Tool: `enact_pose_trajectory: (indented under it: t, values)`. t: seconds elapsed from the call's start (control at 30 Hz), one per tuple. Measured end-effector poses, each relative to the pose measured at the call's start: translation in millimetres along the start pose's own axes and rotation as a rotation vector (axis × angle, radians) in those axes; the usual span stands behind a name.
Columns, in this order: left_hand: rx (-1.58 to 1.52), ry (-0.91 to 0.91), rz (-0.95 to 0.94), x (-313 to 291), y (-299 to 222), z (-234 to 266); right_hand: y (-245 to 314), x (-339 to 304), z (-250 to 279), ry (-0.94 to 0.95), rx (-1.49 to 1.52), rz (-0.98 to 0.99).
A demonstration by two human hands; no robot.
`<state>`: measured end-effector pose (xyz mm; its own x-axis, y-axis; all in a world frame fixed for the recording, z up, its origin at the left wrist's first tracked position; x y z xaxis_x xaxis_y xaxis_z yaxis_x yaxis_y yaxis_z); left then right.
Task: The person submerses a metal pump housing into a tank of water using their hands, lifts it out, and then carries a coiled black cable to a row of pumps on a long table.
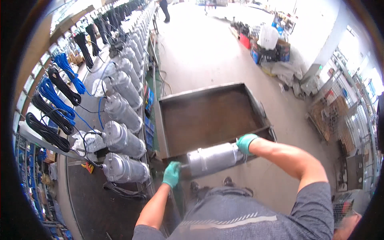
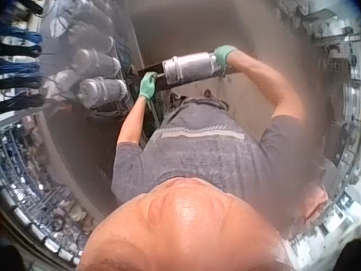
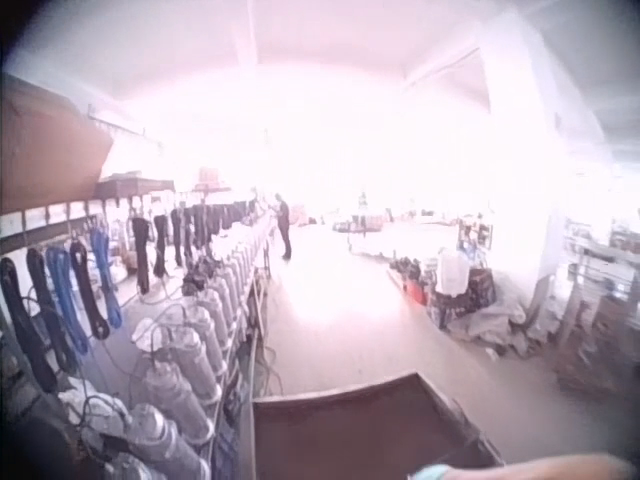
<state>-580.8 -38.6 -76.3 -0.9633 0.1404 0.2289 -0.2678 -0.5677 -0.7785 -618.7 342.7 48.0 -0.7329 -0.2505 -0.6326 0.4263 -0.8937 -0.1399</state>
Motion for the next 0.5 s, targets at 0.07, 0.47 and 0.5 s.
enact_pose_trajectory:
  t: [0.07,0.47,0.5]
  values:
    - [-0.067,-0.01,-0.014,6.8,-3.4,0.2,2.8,-3.2,-13.3,-0.252,-0.138,0.177]
    - [-0.463,0.076,0.753,-0.7,33.6,-19.1,1.1,-30.7,32.1,-0.021,0.142,-0.235]
    - [-0.464,0.081,0.752,1.0,27.7,-16.0,-2.5,-29.6,24.4,-0.019,0.144,-0.238]
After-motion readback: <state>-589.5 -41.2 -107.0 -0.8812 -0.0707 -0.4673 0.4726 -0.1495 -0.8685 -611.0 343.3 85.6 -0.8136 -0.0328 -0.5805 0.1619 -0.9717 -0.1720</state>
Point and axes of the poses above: each hand's wrist, its own x-axis towards the middle knuckle, its own z-axis out of the back of the hand, y = z × x, the point moved 7 cm from there along x, towards the middle knuckle, and after that the axes turned 8 degrees about -y, right-handed, at the moved point
